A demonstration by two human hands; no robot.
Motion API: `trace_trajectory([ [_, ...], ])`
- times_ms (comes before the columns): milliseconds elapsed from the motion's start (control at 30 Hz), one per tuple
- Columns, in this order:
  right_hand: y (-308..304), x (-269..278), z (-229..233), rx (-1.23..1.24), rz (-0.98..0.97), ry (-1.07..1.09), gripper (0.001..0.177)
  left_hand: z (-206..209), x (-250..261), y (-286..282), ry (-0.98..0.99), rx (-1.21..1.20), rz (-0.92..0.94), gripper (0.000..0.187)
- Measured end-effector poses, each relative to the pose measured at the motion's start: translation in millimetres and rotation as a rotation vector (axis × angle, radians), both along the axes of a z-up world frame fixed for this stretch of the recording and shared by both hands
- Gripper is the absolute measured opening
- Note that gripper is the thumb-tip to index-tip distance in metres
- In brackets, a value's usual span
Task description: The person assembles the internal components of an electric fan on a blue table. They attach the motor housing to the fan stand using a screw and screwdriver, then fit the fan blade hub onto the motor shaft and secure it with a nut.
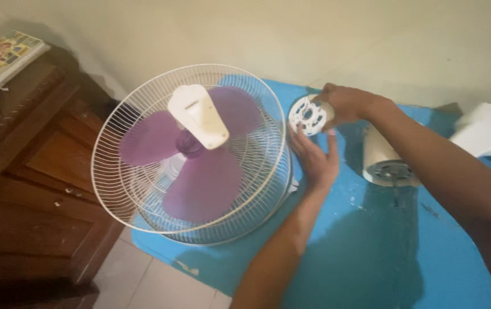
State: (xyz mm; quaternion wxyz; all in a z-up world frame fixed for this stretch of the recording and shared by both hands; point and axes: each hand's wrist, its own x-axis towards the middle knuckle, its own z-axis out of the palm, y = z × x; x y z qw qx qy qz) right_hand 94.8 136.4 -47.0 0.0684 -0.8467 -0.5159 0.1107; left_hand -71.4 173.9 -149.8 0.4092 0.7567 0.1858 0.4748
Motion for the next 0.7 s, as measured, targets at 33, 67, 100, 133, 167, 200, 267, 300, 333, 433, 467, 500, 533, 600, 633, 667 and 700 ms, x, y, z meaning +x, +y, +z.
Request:
trace_trajectory([
  [33, -10.5, -8.2, 11.4, 0.061, -0.015, -0.002, 0.090, -0.7, 3.6, 2.1, -0.033, -0.050, -0.028, 0.075],
  [67, -23.7, -18.6, 21.7, 0.123, -0.016, 0.001, 0.090, -1.7, 5.0, 3.8, -0.061, -0.103, -0.059, 0.072],
  [100, -38.8, -29.5, 32.1, 0.186, -0.018, 0.004, 0.089, -1.6, 5.8, 4.4, -0.089, -0.156, -0.089, 0.069],
  [133, -52.6, -40.0, 42.9, 0.253, -0.022, 0.001, 0.088, 1.3, 8.2, 6.7, -0.188, -0.284, -0.225, 0.069],
  [167, -66.3, -53.3, 50.1, 0.374, 0.012, -0.044, 0.084, 5.8, 9.9, 8.6, -0.286, -0.412, -0.361, 0.069],
  [200, -85.5, -68.2, 55.9, 0.490, 0.035, -0.096, 0.081, 12.6, 13.0, 4.4, -0.383, -0.546, -0.510, 0.070],
  [267, -121.9, -95.2, 62.7, 0.650, -0.022, -0.114, 0.068, 25.2, 10.3, -2.8, -0.395, -0.479, -0.635, 0.077],
  [300, -139.0, -107.7, 62.6, 0.696, -0.104, -0.079, 0.059, 29.8, 4.8, -11.0, -0.400, -0.452, -0.698, 0.082],
  [333, -153.8, -118.4, 61.5, 0.752, -0.184, -0.049, 0.051, 36.3, 0.6, -19.2, -0.402, -0.413, -0.750, 0.080],
  [433, -193.0, -147.6, 40.5, 1.116, -0.283, 0.045, 0.055, 48.6, -15.3, -39.7, -0.373, -0.291, -0.872, 0.074],
  [467, -203.9, -155.3, 29.4, 1.170, -0.330, 0.096, 0.050, 47.8, -22.2, -46.0, -0.344, -0.254, -0.893, 0.071],
  [500, -212.6, -162.9, 16.8, 1.225, -0.377, 0.146, 0.046, 45.3, -28.9, -51.5, -0.317, -0.216, -0.915, 0.068],
  [533, -218.6, -166.1, 6.3, 1.284, -0.409, 0.187, 0.042, 42.8, -33.4, -54.8, -0.293, -0.233, -0.941, 0.066],
  [600, -229.4, -183.4, -19.1, 1.266, -0.532, 0.237, 0.036, 28.7, -52.3, -63.6, -0.248, -0.271, -0.995, 0.063],
  [633, -237.2, -193.4, -30.0, 1.244, -0.517, 0.137, 0.033, 19.9, -61.5, -68.3, -0.215, -0.257, -0.969, 0.055],
  [667, -237.1, -203.2, -42.5, 1.226, -0.492, 0.052, 0.030, 10.5, -73.3, -67.0, -0.176, -0.236, -0.930, 0.048],
  [700, -237.4, -210.5, -52.4, 1.235, -0.473, 0.069, 0.028, 2.2, -82.2, -65.1, -0.156, -0.204, -0.907, 0.044],
])
